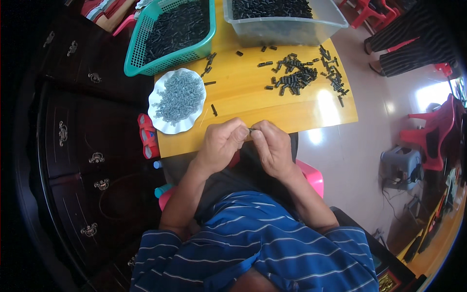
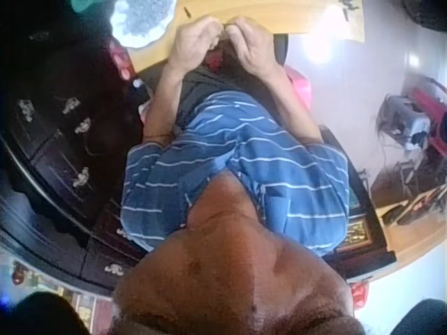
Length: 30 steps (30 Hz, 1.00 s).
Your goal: The person picks up a small black component from a yellow table and inserts a small silver pin into it by hand. They repeat this process with several components, picking them from a pile on the table and placing the finished pieces into a separate pile or tray.
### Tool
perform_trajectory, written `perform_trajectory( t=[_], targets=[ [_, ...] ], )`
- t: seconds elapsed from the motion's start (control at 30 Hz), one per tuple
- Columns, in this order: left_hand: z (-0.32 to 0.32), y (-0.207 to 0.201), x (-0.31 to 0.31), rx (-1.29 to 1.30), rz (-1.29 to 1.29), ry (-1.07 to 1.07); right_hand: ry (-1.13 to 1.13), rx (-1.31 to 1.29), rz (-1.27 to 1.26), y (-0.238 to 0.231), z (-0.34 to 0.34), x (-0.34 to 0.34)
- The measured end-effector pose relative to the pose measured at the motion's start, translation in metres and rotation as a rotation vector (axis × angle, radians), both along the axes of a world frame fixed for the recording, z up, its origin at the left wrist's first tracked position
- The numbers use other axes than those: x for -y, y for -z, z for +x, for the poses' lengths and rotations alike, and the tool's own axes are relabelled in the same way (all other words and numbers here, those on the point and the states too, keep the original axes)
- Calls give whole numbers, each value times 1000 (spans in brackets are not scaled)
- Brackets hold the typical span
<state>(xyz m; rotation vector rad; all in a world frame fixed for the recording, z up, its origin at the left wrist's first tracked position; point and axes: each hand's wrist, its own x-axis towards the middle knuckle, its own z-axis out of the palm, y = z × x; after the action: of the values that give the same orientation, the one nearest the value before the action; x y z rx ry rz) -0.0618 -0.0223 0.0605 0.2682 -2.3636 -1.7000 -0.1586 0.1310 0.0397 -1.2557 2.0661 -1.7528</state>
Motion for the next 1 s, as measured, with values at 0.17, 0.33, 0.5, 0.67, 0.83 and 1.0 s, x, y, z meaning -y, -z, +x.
perform_trajectory(
  t=[0.17, 0.33, 0.5, 0.67, 0.83, 1.0],
  targets=[
    [-6, -9, -4, -31, -137, -59, -82, 624, -60, 9, 5, 0],
    [-14, -6, -14, -272, -628, -144, -125, 1137, -262, 13, 3, 2],
    [-16, 0, -15, -263, -657, -149, -238, 1259, -294, 22, 2, 1],
    [-17, 3, -13, -247, -572, -121, -272, 1341, -305, 20, -2, -1],
    [-16, -1, -12, -256, -419, -78, -351, 1367, -331, 18, -4, -1],
    [-12, -12, -3, -179, -253, -27, -230, 1231, -249, 18, -2, 0]
  ],
)
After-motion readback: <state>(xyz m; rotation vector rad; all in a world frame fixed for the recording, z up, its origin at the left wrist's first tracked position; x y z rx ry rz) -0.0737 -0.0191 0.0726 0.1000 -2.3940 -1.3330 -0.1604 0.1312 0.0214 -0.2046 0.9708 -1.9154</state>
